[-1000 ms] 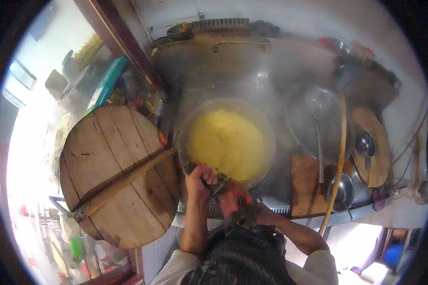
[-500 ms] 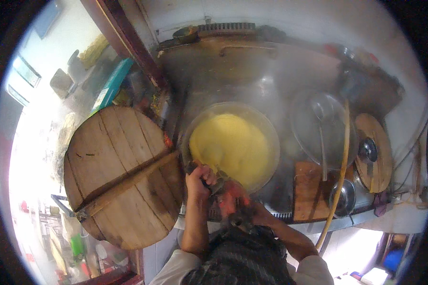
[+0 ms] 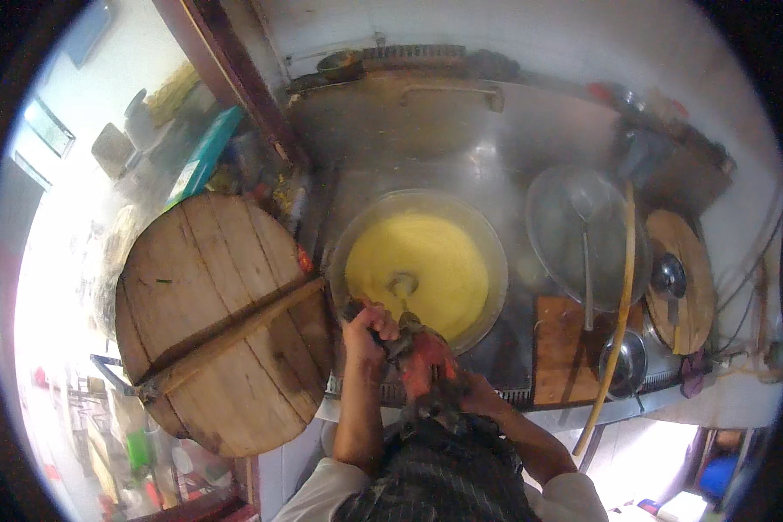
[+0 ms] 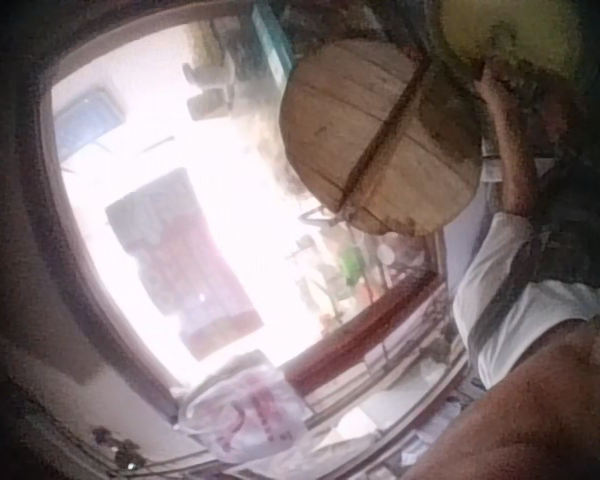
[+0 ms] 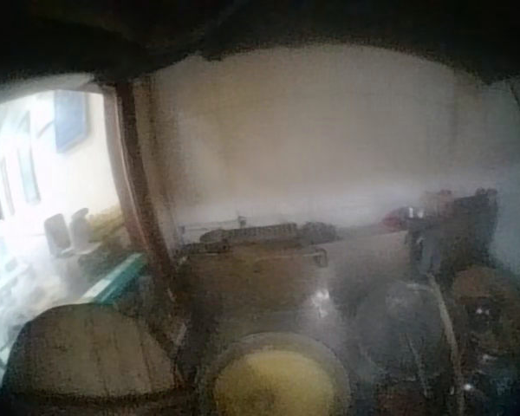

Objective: The person uses a red power drill with a mixing attachment to stir a yellow liquid in a large metal pot. The person holds the drill with both hands, occasionally adjusting the grip or using a hand to scrape the sides of the pot while the drill continues to mix the contents.

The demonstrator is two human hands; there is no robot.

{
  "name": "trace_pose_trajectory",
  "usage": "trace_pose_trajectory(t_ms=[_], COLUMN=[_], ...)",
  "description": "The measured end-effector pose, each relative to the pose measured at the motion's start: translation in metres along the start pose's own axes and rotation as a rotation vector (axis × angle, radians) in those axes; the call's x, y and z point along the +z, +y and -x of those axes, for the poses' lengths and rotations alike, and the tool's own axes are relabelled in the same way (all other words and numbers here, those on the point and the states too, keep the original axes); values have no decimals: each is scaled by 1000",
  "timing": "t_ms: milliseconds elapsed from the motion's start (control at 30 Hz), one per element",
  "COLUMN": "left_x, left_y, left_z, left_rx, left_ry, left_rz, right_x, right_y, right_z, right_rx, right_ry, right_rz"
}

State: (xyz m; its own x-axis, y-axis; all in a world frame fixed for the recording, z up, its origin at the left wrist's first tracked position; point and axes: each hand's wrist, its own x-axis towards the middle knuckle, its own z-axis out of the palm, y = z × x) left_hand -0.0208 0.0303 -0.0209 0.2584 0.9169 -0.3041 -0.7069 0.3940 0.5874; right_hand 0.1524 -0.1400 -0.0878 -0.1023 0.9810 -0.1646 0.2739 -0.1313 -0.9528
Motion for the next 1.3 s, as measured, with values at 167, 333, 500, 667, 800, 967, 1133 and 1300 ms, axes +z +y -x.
trace_pose_trajectory(t_ms=[167,333,500,667,800,967,1133,1300], left_x=[13,10,5,7,7,4,5,2], left_y=[5,1,1,3,4,6,4,4], left_z=[9,7,10,14,15,16,15,14], left_rx=[15,-13,-26,-36,-50,-24,-36,-27], left_ry=[11,-42,-6,28,58,18,29,6], left_rz=[-52,-64,-40,-96,-70,-64,-53,-90], right_x=[8,34,11,8,13,17,23,23], right_y=[13,112,12,7,30,17,34,31], right_z=[1,-2,7,10,11,6,6,2], right_rx=[69,183,219,224,168,132,76,234], right_ry=[-31,-25,-36,-90,-106,-103,-53,-116], right_rz=[-65,-316,-39,-72,-14,-56,-20,62])
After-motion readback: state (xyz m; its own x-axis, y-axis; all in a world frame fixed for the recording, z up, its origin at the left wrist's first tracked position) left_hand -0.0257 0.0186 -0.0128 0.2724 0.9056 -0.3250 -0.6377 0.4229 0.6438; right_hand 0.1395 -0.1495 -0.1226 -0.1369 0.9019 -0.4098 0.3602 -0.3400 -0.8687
